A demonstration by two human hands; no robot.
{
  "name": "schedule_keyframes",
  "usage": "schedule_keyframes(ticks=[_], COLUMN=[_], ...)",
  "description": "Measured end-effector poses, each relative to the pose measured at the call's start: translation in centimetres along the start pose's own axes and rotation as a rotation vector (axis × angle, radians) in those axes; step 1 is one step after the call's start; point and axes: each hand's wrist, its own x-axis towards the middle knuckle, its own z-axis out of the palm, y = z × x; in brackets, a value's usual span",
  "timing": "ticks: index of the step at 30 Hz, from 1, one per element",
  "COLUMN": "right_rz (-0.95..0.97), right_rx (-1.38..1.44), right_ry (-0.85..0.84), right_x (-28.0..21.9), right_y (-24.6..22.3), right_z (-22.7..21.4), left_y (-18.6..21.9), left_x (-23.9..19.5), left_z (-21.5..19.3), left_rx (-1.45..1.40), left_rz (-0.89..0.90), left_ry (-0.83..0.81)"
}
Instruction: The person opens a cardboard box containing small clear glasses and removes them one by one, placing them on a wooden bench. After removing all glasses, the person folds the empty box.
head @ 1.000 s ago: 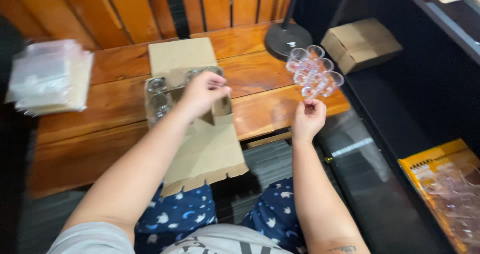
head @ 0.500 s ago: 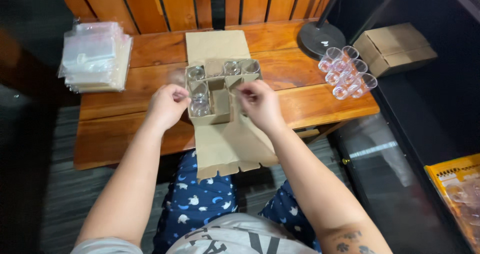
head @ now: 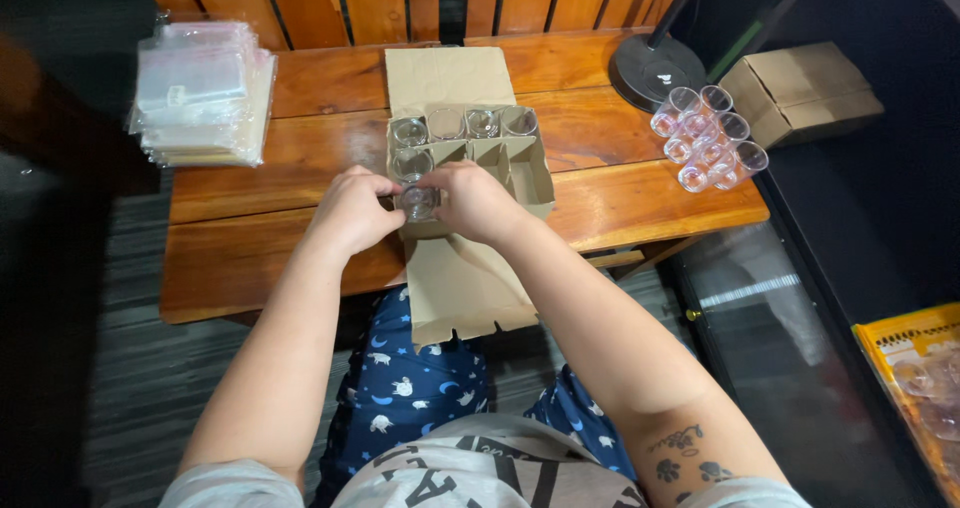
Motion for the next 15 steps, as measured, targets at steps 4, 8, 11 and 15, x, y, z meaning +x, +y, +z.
schedule_keyframes(ticks=[4,8,11,15], right_rz=[-0.014,-0.007,0.008,0.021], right_rx=[-0.046,-0.106,-0.106,-0.119], right_ry=[-0.013,-0.028,-0.031,-0.027], right_x=[0.2,-0.2,-0.1,-0.2], right_y=[-0.3,-1.3,-1.6,-1.4], right_z=[-0.1,-0.7,-0.7,-0.4], left_y=[-0.1,0.1,-0.2,0.1], left_x=[0.3,-0.2,0.0,-0.7], left_z=[0.2,0.1,0.6,0.4], left_rx=[-0.007,-0.026,-0.056,-0.083], left_rz=[0.004,0.003,0.001,-0.002], left_ry=[-0.029,-0.012,0.0,0.014])
